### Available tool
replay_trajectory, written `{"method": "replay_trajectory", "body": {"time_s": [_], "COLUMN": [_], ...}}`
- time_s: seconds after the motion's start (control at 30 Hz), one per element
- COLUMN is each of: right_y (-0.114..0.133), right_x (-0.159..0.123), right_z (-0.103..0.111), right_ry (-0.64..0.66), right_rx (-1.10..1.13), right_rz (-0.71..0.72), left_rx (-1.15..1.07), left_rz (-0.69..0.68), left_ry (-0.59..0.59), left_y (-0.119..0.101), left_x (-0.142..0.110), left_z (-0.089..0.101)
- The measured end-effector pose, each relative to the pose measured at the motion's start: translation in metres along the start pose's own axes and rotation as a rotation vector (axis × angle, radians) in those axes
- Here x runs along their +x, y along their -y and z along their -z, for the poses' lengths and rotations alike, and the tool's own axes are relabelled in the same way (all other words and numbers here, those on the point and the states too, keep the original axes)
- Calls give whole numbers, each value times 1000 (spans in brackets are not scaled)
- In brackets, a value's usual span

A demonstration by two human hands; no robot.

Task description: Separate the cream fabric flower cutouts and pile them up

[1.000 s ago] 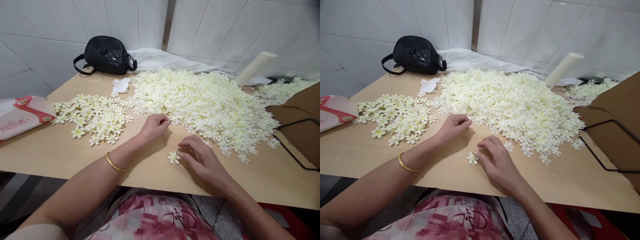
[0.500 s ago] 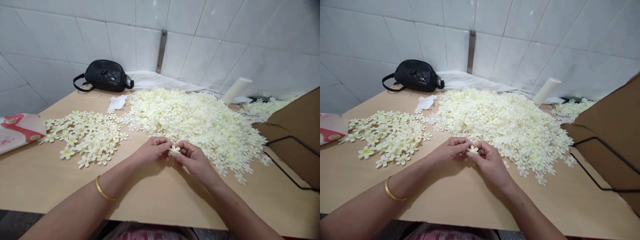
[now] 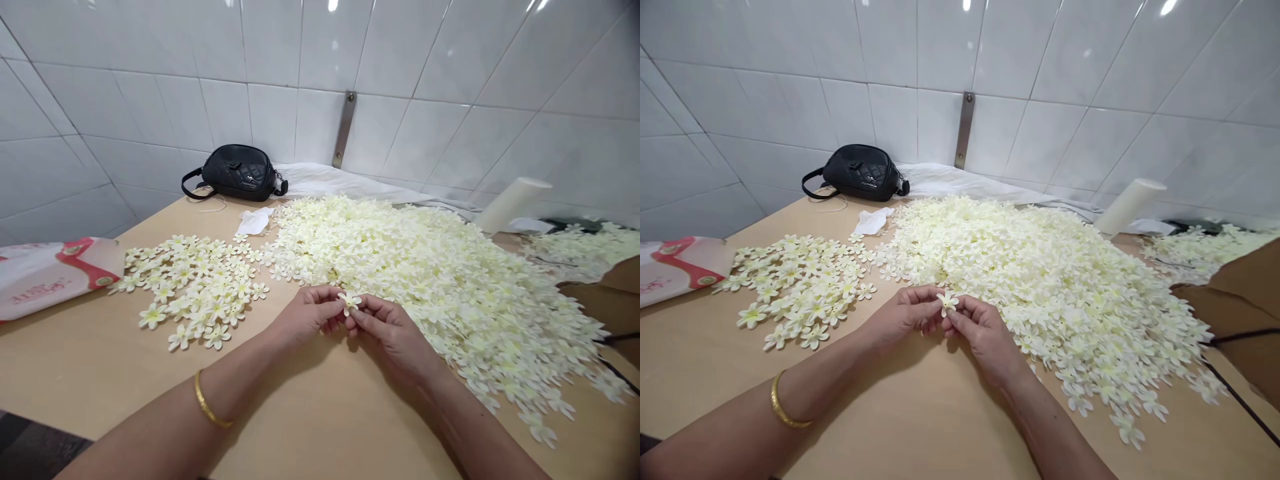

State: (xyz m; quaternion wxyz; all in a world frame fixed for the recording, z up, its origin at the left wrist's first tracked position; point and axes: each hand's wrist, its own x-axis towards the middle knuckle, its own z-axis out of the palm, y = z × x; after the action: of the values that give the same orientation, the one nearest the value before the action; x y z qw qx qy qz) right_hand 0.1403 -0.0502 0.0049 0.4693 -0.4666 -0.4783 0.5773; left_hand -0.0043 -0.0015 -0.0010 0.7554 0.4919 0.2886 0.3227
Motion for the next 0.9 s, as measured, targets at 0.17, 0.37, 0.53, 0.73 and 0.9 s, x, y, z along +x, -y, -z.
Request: {"method": "replay_trajectory", "body": {"time_s": [0.17, 0.37, 0.53, 0.73, 0.9], "right_y": [-4, -8, -8, -10, -7], "right_x": [-2, -6, -9, -6, -7], "right_z": [2, 6, 5, 3, 3], "right_ry": [-69, -317, -264, -288, -223], "right_rx": [-249, -1160, -1275, -1176, -1130], "right_rz": [95, 894, 1035, 991, 909], "left_rx": [-61, -250, -221, -159, -202], "left_rz": [-1, 84, 74, 52, 56], "left_ry": [10, -38, 4, -57, -77], "left_y": [3, 0, -5, -8, -5], "left_x": [0, 2, -4, -6, -4], "left_z": [-1, 1, -4, -5, -3]}}
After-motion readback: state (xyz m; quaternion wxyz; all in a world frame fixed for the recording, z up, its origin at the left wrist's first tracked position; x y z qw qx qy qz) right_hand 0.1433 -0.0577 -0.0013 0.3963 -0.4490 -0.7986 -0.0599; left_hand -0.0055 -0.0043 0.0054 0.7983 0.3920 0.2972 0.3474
